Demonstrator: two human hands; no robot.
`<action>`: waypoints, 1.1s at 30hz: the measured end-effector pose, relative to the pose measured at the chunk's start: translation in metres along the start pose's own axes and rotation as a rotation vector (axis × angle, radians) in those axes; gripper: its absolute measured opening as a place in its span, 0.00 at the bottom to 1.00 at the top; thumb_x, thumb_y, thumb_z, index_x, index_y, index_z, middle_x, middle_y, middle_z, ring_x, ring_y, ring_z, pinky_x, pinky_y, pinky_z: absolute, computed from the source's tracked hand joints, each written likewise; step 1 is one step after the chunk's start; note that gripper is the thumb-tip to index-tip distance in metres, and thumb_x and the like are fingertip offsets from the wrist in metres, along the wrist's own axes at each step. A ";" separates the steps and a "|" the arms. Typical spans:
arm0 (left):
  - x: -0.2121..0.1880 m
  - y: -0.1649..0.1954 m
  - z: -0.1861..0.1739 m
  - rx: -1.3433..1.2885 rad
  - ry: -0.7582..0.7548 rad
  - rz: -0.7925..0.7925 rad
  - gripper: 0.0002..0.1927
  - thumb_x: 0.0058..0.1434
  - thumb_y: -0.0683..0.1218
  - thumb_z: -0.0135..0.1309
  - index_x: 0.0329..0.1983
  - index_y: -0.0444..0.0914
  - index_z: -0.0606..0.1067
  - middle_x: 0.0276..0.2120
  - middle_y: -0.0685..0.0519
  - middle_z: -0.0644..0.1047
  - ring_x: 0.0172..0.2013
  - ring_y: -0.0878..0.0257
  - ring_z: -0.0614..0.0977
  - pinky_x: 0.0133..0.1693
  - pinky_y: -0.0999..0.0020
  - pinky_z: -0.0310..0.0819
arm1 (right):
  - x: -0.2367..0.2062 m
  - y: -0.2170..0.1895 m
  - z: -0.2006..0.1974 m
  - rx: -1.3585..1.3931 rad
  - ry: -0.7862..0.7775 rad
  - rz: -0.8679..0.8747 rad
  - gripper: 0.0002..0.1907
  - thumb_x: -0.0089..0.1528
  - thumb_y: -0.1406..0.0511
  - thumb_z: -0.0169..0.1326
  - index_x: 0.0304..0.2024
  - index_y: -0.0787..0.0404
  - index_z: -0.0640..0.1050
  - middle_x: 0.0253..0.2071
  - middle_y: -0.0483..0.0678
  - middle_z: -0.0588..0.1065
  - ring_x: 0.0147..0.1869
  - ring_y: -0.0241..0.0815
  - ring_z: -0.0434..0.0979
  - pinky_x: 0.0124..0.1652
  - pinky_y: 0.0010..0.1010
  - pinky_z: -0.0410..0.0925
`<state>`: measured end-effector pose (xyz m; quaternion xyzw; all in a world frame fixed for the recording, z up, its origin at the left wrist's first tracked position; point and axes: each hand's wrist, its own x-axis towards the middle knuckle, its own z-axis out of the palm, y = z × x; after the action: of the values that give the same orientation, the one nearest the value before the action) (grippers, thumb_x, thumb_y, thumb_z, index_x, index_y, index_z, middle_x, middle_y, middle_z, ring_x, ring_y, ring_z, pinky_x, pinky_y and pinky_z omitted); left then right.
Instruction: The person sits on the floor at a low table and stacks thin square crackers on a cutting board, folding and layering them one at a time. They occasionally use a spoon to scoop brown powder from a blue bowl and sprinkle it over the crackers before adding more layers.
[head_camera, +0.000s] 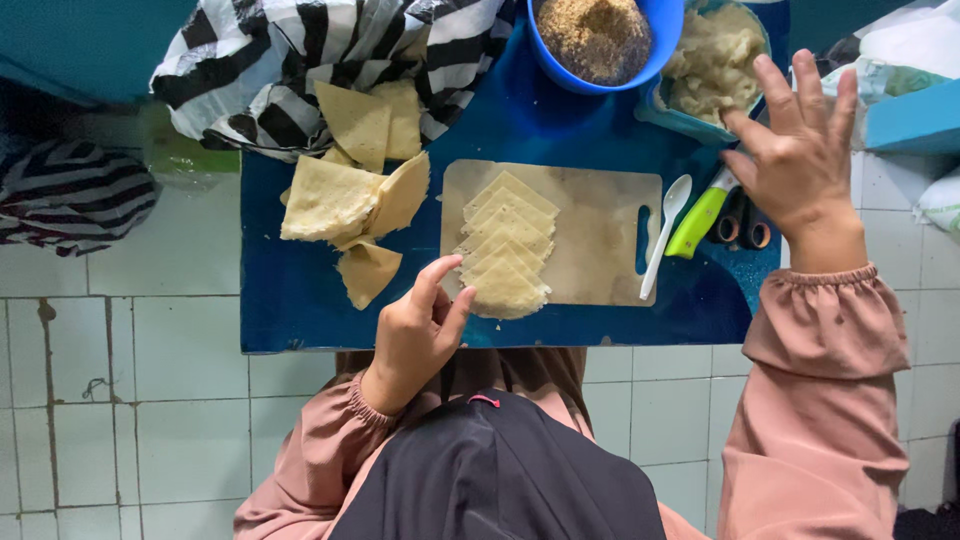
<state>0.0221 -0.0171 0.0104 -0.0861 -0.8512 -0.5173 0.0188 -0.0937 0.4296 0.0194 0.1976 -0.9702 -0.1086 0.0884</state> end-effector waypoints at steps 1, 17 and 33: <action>0.000 0.000 0.000 0.000 -0.002 -0.001 0.22 0.64 0.43 0.63 0.60 0.39 0.72 0.18 0.54 0.71 0.16 0.65 0.73 0.21 0.70 0.67 | 0.001 0.001 0.000 -0.044 -0.004 -0.012 0.17 0.61 0.60 0.69 0.52 0.50 0.84 0.77 0.47 0.61 0.85 0.52 0.49 0.80 0.53 0.36; 0.002 -0.005 -0.002 0.004 0.018 0.011 0.22 0.64 0.43 0.63 0.60 0.40 0.72 0.19 0.53 0.70 0.17 0.64 0.72 0.23 0.69 0.67 | 0.024 -0.014 -0.025 0.343 -0.003 0.107 0.20 0.57 0.61 0.71 0.44 0.61 0.75 0.62 0.53 0.65 0.72 0.54 0.59 0.79 0.52 0.42; 0.010 -0.007 -0.013 0.320 -0.045 0.537 0.16 0.63 0.42 0.61 0.53 0.35 0.78 0.54 0.48 0.79 0.57 0.54 0.80 0.59 0.59 0.73 | 0.021 -0.220 -0.049 1.039 -0.189 -0.216 0.39 0.54 0.83 0.42 0.64 0.51 0.76 0.80 0.52 0.53 0.86 0.58 0.36 0.77 0.52 0.39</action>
<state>0.0108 -0.0304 0.0111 -0.3152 -0.8690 -0.3511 0.1492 -0.0224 0.2145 0.0155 0.3034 -0.8740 0.3601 -0.1203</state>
